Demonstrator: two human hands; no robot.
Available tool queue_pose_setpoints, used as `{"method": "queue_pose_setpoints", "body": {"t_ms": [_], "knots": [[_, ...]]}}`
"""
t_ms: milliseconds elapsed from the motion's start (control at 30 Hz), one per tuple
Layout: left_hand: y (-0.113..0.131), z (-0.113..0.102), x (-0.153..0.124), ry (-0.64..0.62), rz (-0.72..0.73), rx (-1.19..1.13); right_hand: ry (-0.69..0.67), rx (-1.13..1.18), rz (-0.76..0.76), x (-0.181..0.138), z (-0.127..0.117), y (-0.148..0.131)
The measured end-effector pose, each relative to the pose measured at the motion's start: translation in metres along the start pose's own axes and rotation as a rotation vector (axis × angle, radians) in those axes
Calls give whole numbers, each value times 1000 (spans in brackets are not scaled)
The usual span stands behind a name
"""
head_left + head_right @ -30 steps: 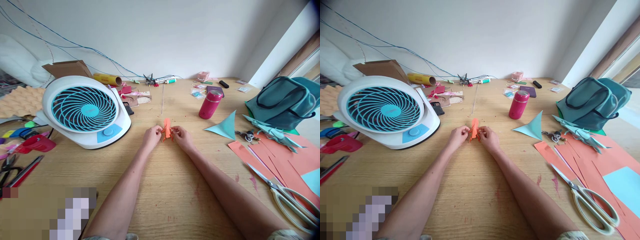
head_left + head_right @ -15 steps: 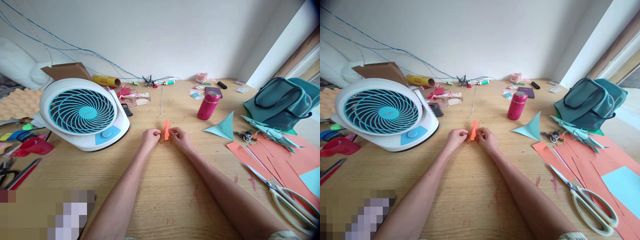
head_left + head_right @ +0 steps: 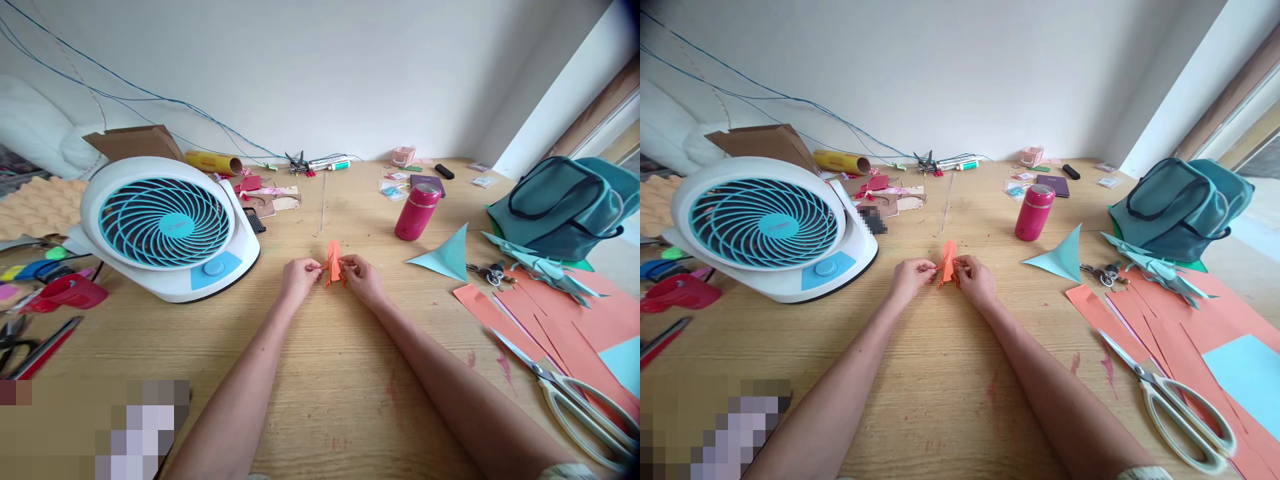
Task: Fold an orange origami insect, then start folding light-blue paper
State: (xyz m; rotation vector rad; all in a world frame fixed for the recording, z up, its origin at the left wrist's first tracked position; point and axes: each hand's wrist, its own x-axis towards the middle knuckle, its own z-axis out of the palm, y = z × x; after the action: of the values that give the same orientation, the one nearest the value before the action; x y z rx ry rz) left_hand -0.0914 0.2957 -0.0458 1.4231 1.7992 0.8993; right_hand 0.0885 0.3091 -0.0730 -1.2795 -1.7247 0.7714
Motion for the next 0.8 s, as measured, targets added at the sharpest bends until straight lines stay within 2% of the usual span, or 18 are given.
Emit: {"method": "queue_pose_setpoints", "body": {"t_ms": [200,400,633,800], "knots": [[-1,-9,-3,-23,-25,-26,27,63,8,1,2,4],[-3,-10,-3,-84,-31,54,131,145,42,4,1,6],[0,-12,-5,-44,31,129,174,217,56,4,0,6],[-3,-15,-5,-52,24,111,186,251,54,5,2,11]]}}
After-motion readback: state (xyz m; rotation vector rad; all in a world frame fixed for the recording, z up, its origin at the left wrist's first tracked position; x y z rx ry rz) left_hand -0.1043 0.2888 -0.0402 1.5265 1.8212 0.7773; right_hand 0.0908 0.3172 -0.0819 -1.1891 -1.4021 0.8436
